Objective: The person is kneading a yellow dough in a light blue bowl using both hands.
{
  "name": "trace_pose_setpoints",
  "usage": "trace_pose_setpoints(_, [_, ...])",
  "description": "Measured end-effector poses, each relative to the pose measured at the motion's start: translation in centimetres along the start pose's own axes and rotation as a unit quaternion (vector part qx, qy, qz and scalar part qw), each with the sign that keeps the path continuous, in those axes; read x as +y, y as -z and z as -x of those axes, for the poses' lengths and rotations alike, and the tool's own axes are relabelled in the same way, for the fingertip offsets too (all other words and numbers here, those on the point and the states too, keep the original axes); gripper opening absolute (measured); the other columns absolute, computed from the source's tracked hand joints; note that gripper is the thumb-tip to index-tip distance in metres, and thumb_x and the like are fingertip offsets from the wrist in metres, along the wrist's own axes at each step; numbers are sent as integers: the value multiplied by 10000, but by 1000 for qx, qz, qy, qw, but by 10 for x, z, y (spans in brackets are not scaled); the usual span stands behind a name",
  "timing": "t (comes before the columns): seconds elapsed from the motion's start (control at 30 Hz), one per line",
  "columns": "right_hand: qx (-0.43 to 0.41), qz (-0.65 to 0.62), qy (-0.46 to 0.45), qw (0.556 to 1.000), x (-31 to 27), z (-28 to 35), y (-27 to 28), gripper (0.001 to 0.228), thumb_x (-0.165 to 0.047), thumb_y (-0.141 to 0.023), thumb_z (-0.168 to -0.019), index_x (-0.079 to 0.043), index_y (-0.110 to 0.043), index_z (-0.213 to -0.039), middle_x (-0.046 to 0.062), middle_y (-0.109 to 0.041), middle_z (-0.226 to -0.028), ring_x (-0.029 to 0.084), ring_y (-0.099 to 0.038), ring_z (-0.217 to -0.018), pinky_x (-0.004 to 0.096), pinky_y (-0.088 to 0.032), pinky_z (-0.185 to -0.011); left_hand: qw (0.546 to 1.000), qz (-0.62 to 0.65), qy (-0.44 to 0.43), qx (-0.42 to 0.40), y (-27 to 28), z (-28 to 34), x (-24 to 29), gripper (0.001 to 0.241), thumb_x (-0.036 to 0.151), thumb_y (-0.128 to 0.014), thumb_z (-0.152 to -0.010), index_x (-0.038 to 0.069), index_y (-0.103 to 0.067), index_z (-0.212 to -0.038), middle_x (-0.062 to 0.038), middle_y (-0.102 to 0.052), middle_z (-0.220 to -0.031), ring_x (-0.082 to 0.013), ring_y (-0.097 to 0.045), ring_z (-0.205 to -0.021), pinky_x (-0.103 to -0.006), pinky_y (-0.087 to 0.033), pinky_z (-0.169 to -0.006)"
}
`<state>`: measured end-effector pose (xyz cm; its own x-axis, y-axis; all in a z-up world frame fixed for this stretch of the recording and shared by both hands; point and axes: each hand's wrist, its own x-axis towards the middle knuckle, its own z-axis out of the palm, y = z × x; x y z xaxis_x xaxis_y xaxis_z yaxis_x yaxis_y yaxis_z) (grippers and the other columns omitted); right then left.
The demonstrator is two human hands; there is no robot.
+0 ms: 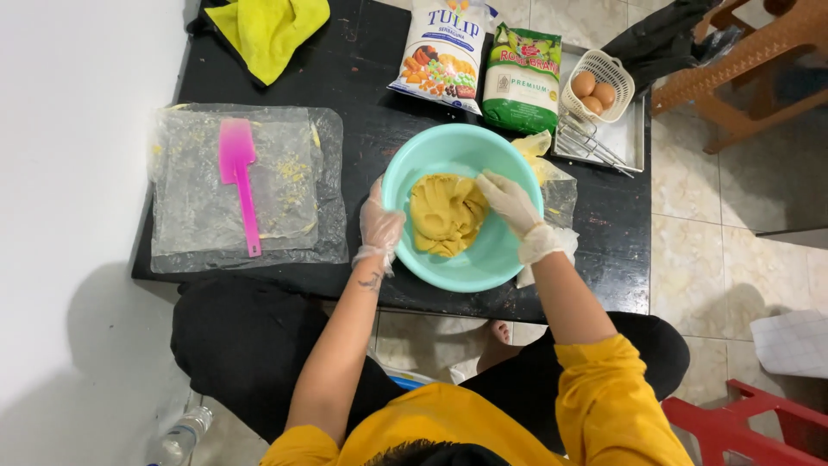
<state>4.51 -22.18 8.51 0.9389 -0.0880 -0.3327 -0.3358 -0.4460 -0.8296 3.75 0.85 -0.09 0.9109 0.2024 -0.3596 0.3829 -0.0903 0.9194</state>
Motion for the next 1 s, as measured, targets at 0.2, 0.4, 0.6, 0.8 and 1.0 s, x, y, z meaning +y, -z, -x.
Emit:
trace_pose_setpoints(0.2, [14, 185, -84, 979, 37, -69, -37, 424, -564, -659, -758, -169, -804, -813, 127, -745, -893, 359, -716, -960, 522, -524, -895, 993, 52, -26, 107, -26, 57, -4, 766, -45, -510, -658, 172, -591, -1388, -193, -720, -1146, -384, -687, -1093, -495, -584, -871])
trace_pose_setpoints(0.4, [66, 401, 303, 862, 1, 22, -49, 511, -521, -656, -920, -105, -746, -1203, 159, -742, -1011, 367, -731, -985, 461, -604, -837, 981, 74, -24, 179, -34, 73, 4, 775, -37, -495, -600, 178, -626, -1334, -176, -720, -1057, -376, -700, -1029, -474, -575, -782])
trace_pose_setpoints(0.6, [14, 468, 437, 768, -35, 127, -29, 685, -150, -539, -893, 113, -428, -1516, 357, -550, -1367, 515, -529, -1277, 582, -403, -1095, 976, 92, 2, 196, -34, 91, 15, 759, -40, -505, -596, 140, -640, -1322, -182, -713, -1045, -354, -707, -1015, -481, -551, -829])
trace_pose_setpoints(0.8, [-106, 601, 368, 702, -11, 102, -14, 919, -27, -500, -734, 114, -220, -1597, 346, -351, -1570, 503, -330, -1464, 550, -304, -1187, 978, 73, -95, 173, -44, 88, 7, 800, -2, -532, -587, 71, -566, -1383, -236, -678, -1150, -423, -666, -1073, -492, -520, -936])
trace_pose_setpoints(1.0, [-213, 670, 115, 701, -38, 42, -60, 1043, -146, -708, -877, 43, -23, -1641, 282, -92, -1696, 434, -134, -1557, 547, -185, -1246, 978, 48, -123, 162, -30, 89, -9, 811, -5, -520, -589, 19, -524, -1399, -259, -647, -1212, -427, -629, -1143, -502, -486, -981])
